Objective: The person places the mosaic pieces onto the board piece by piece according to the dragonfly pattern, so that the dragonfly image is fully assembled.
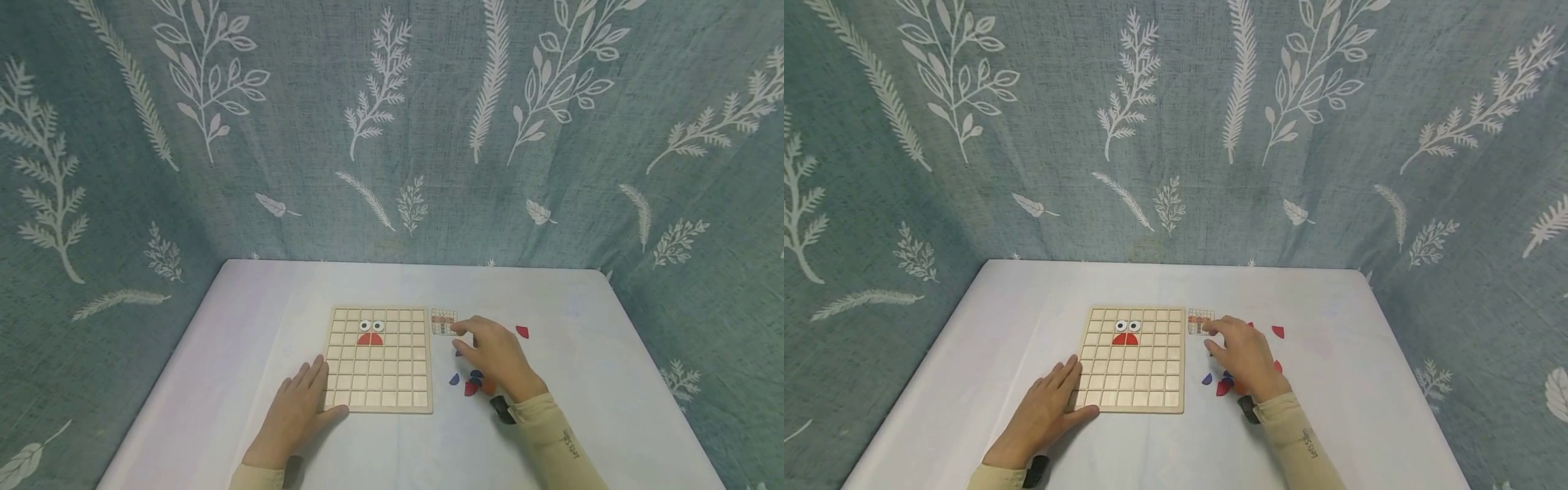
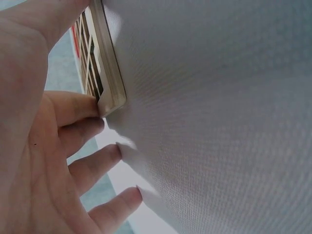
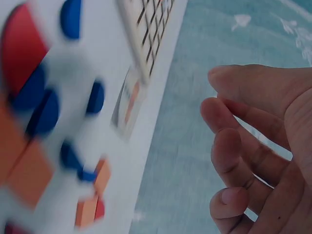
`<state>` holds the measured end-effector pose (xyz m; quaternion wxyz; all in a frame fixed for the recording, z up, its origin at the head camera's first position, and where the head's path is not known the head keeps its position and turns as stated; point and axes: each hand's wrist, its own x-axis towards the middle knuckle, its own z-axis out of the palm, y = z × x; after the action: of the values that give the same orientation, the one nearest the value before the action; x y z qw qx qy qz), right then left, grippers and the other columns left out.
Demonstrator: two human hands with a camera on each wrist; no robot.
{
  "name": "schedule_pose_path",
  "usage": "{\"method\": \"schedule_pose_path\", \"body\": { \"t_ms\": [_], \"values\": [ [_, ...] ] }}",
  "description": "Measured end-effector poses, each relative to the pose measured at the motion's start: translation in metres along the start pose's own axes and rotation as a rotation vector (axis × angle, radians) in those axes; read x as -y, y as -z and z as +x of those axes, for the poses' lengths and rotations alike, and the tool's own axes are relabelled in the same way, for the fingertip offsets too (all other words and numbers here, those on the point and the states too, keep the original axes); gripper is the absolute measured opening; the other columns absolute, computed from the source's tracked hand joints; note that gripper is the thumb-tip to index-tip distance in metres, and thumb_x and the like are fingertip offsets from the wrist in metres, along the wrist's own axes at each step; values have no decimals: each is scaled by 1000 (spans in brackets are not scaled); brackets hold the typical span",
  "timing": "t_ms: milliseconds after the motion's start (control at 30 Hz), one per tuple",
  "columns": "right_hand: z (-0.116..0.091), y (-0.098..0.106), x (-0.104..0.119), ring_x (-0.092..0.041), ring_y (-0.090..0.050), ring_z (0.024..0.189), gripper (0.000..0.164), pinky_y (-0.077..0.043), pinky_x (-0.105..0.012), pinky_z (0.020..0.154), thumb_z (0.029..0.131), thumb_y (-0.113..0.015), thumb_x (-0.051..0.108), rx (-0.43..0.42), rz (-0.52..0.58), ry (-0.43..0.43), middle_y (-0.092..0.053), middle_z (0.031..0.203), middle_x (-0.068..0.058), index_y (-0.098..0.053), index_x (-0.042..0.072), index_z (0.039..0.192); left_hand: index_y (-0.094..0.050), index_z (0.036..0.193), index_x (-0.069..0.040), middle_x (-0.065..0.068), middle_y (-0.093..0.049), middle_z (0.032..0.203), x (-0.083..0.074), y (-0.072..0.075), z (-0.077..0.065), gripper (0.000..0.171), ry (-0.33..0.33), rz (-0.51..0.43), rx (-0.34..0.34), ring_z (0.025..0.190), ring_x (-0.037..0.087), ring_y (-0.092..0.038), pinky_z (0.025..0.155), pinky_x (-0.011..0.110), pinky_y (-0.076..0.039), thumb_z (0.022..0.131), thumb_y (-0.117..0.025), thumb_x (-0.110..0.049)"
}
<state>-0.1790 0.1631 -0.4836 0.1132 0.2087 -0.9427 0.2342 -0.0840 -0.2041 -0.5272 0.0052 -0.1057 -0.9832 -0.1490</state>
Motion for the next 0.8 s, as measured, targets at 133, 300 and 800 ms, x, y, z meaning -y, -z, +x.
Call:
{"method": "schedule_pose_path", "body": {
  "t_ms": [133, 300, 800],
  "values": [
    [-17, 13, -17, -9, -53, 71, 27, -48, -23, 56, 84, -84, 18, 13, -13, -60, -70, 93, 4, -78, 15, 110, -44, 148, 7, 23, -39, 157, 0, 0, 0, 90, -2, 2, 6, 141, 47, -38, 111, 65, -35, 90, -68, -58],
    [-34, 24, -41, -11, -51, 69, 28, -46, -26, 56, 85, -83, 17, 87, -9, -148, -69, 93, 5, -77, 11, 111, -45, 147, 7, 24, -41, 156, 0, -1, 1, 91, -11, 5, -14, 140, 48, -40, 110, 65, -36, 89, -68, -59],
    [-67, 27, -66, -14, -56, 79, 40, -58, -38, 77, 80, -88, 25, 280, -75, -297, -62, 86, 6, -76, 12, 116, -46, 146, 9, 25, -43, 154, -1, -2, 1, 90, -18, 23, -23, 139, 48, -42, 108, 66, -38, 88, -71, -56]
  ]
}}
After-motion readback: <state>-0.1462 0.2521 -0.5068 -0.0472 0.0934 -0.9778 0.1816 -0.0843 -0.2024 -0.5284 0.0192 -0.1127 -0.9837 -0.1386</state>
